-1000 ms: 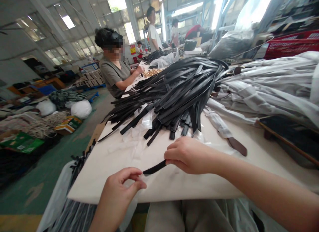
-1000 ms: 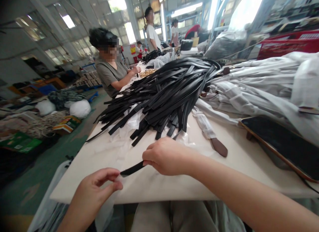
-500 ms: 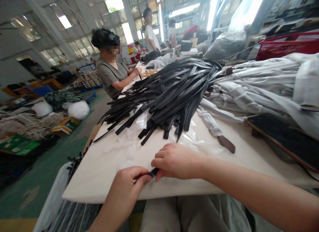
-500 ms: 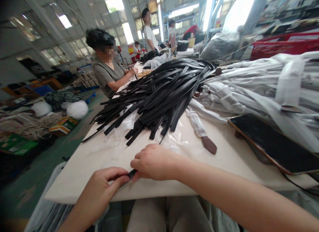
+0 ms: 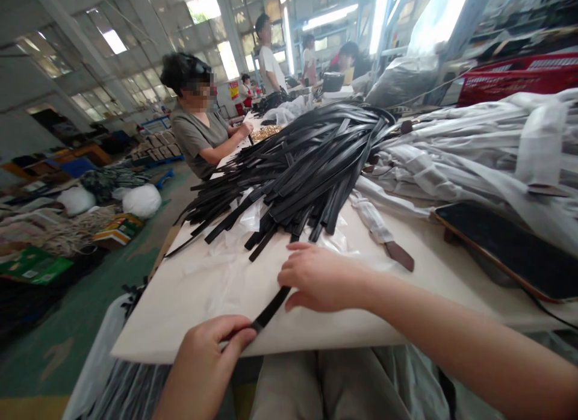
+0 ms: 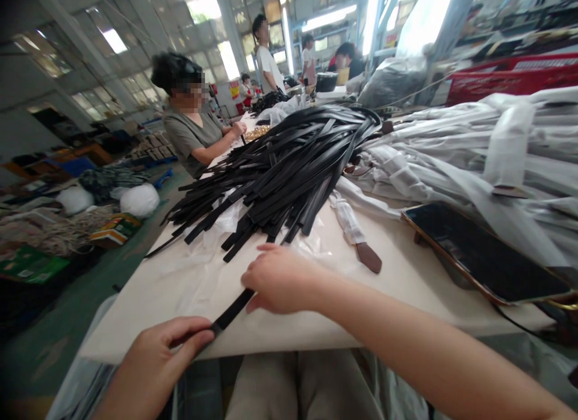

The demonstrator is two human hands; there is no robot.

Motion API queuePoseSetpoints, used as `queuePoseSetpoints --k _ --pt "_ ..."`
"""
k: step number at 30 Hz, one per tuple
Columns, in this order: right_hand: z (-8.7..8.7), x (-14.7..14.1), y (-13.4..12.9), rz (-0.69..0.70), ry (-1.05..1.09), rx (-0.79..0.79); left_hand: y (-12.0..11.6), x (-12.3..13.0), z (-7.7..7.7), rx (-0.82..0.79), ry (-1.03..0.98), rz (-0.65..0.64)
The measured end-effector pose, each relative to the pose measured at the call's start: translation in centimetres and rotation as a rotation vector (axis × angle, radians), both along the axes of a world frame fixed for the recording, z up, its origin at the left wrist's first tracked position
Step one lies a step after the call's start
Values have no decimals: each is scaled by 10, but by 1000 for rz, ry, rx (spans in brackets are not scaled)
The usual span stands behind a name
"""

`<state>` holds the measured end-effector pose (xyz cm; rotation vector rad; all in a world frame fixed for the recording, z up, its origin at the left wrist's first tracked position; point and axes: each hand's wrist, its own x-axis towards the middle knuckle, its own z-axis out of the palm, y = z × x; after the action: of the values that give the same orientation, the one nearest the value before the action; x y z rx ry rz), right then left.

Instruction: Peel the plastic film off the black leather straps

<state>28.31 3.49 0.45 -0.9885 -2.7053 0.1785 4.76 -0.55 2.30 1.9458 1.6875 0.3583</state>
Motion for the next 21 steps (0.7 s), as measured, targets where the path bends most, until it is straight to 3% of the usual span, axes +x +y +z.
queuePoseSetpoints --k 3,5,8,10,15,17,21 --pt "4 12 10 -136 -42 14 1 -12 0 24 31 123" --pt "5 7 7 -56 -27 7 1 -7 -1 33 25 132" --pt "3 -6 -3 119 -10 -39 -1 11 -3 26 -4 25" --pt "2 -6 -3 138 -29 -75 -2 15 -5 3 -5 -29" --pt "6 21 17 -166 -153 -125 1 -18 -10 -18 45 115" --pt "8 21 18 -123 -110 -108 1 -21 -12 -18 35 126" --pt "5 -1 2 61 -85 -123 -1 10 -14 -21 -17 32"
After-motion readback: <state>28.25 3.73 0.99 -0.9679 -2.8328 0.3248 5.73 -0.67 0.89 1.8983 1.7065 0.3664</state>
